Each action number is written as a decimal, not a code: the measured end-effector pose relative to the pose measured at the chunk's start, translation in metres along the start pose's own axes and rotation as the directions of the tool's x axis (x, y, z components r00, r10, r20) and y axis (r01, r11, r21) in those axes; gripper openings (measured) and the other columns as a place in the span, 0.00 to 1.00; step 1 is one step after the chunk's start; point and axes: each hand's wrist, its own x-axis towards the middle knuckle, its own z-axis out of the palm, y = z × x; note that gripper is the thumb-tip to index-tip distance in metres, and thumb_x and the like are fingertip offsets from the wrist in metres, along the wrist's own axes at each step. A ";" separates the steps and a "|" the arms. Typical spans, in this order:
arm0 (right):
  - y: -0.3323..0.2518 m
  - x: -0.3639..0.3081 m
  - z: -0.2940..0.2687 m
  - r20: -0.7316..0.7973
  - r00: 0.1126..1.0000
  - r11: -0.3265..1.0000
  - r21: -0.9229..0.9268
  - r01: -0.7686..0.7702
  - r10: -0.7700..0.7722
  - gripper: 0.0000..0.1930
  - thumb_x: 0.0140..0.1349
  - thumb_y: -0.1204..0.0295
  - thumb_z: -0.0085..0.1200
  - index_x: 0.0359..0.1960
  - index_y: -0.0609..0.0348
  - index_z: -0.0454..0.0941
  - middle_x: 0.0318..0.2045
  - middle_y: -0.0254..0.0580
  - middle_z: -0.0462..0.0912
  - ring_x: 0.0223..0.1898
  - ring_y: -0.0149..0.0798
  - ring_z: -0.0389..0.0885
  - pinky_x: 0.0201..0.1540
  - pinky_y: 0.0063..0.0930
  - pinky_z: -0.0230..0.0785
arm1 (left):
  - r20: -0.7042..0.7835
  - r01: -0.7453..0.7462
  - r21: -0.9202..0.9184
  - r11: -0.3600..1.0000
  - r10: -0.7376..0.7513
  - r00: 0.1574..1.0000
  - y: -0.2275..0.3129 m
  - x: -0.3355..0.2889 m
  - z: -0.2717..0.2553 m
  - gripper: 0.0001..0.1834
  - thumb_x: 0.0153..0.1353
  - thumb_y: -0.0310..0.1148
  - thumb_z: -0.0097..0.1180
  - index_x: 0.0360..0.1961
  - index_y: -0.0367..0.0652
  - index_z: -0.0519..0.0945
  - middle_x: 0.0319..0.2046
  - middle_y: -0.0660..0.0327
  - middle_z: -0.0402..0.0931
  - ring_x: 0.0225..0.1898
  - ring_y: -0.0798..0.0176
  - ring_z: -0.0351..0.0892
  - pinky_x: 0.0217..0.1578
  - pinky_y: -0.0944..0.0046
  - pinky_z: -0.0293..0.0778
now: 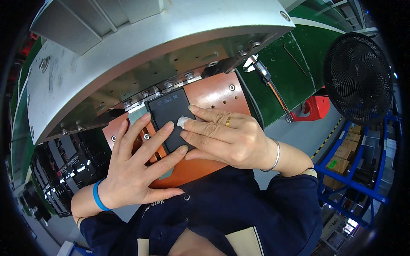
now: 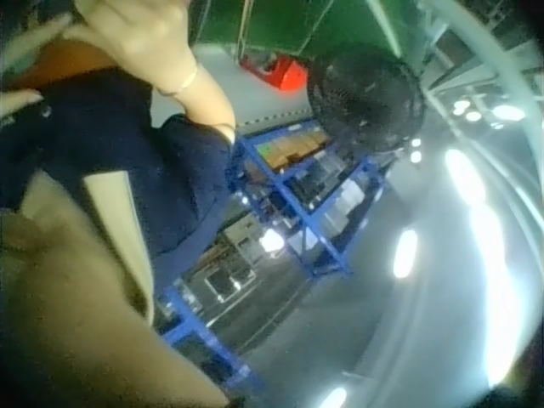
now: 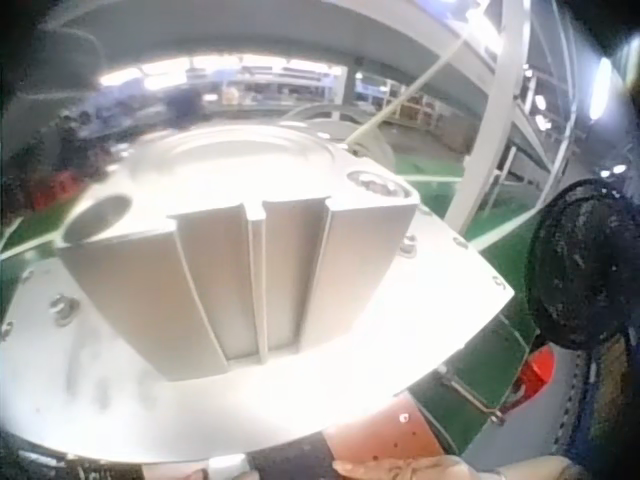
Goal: The person places small black rectangular components into an orange jig on a green workbench. They use a handheld caliper to measure the components and then place them into a black plastic tray. The process is repeated for multiple units.
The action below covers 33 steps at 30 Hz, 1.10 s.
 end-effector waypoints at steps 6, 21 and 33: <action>0.000 0.001 -0.001 -0.008 1.000 1.000 -0.009 0.020 -0.020 0.19 0.44 0.64 0.71 0.37 0.61 0.84 0.42 0.45 0.85 0.48 0.48 0.84 0.50 0.35 0.80 | 0.009 0.001 0.005 1.000 -0.001 1.000 0.001 0.001 -0.001 0.36 0.45 0.66 0.63 0.54 0.62 0.81 0.65 0.59 0.66 0.67 0.38 0.56 0.67 0.35 0.48; -0.029 0.000 -0.012 0.195 0.953 0.943 0.195 -0.271 0.233 0.29 0.60 0.75 0.58 0.64 0.58 0.65 0.66 0.51 0.63 0.66 0.54 0.66 0.65 0.41 0.65 | -0.067 -0.040 0.051 0.998 0.044 0.997 0.000 0.000 0.001 0.36 0.45 0.62 0.66 0.55 0.59 0.80 0.66 0.56 0.64 0.67 0.37 0.56 0.64 0.33 0.53; -0.009 0.027 -0.038 0.511 0.587 -0.054 0.781 -0.622 0.628 0.24 0.64 0.69 0.57 0.60 0.60 0.65 0.51 0.44 0.78 0.51 0.37 0.80 0.52 0.34 0.73 | -0.085 -0.125 0.123 0.985 0.136 0.987 0.007 -0.004 0.004 0.38 0.48 0.62 0.64 0.60 0.59 0.76 0.66 0.57 0.65 0.69 0.42 0.56 0.66 0.34 0.47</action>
